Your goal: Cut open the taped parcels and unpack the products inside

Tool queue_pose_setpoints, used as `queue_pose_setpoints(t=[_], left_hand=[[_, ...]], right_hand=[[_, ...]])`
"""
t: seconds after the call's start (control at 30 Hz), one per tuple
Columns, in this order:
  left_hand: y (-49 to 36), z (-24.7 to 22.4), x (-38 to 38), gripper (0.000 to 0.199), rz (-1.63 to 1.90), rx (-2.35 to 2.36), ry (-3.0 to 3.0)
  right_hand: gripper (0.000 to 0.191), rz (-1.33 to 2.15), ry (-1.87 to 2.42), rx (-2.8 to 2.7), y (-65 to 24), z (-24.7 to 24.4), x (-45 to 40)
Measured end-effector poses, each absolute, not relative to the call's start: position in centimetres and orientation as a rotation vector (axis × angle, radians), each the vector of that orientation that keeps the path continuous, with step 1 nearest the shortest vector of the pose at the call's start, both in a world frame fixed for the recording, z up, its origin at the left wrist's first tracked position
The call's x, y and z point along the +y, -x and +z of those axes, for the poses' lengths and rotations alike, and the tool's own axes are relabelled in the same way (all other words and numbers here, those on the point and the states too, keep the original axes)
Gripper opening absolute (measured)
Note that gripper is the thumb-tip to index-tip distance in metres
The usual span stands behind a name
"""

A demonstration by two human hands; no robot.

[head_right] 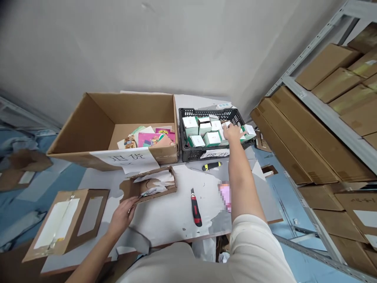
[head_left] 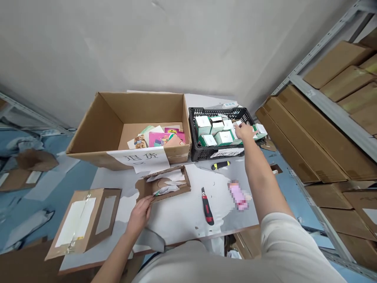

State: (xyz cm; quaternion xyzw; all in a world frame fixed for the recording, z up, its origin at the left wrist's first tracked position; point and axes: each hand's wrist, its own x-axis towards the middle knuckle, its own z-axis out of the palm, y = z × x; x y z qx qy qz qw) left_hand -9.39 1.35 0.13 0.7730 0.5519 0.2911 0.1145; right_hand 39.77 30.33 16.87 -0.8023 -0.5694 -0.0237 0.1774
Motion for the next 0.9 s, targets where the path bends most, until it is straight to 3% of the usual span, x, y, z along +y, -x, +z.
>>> queue_pose_setpoints(t=[0.1, 0.2, 0.3, 0.37, 0.47, 0.57, 0.7, 0.8, 0.9], left_hand=[[9.2, 0.0, 1.4, 0.026, 0.859, 1.631, -2.226], [8.8, 0.4, 0.9, 0.031, 0.835, 1.712, -2.194], [8.6, 1.1, 0.0, 0.049, 0.868, 1.841, -2.111], [8.6, 1.3, -0.4, 0.071, 0.944, 1.953, -1.973], [8.9, 0.7, -0.3, 0.101, 0.932, 2.061, -1.605], [9.2, -0.5, 0.3, 0.088, 0.738, 1.906, -1.319], [9.3, -1.0, 0.2, 0.061, 0.739, 1.733, -1.207], [9.7, -0.2, -1.7, 0.064, 0.883, 1.711, -1.209], [10.2, -0.1, -4.2, 0.074, 0.904, 1.638, -1.218]], right_hand=[[0.038, -0.078, 2.235, -1.525, -39.8, 17.1, 29.8], [0.050, -0.211, 1.873, -1.512, -38.2, 16.3, 26.2], [0.052, -0.140, 1.524, -1.576, -34.8, 12.5, 19.6], [0.054, 0.134, 1.467, -1.635, -32.0, 8.4, 14.8], [0.066, 0.826, 1.571, -1.733, -27.7, 2.0, 9.7], [0.077, 1.264, 1.643, -1.687, -23.4, -1.7, 7.5], [0.070, 1.361, 1.640, -1.618, -19.3, -1.8, 5.8], [0.064, 1.256, 1.578, -1.509, -18.7, -0.4, 2.9], [0.071, 1.190, 1.510, -1.435, -19.1, 0.2, -1.2]])
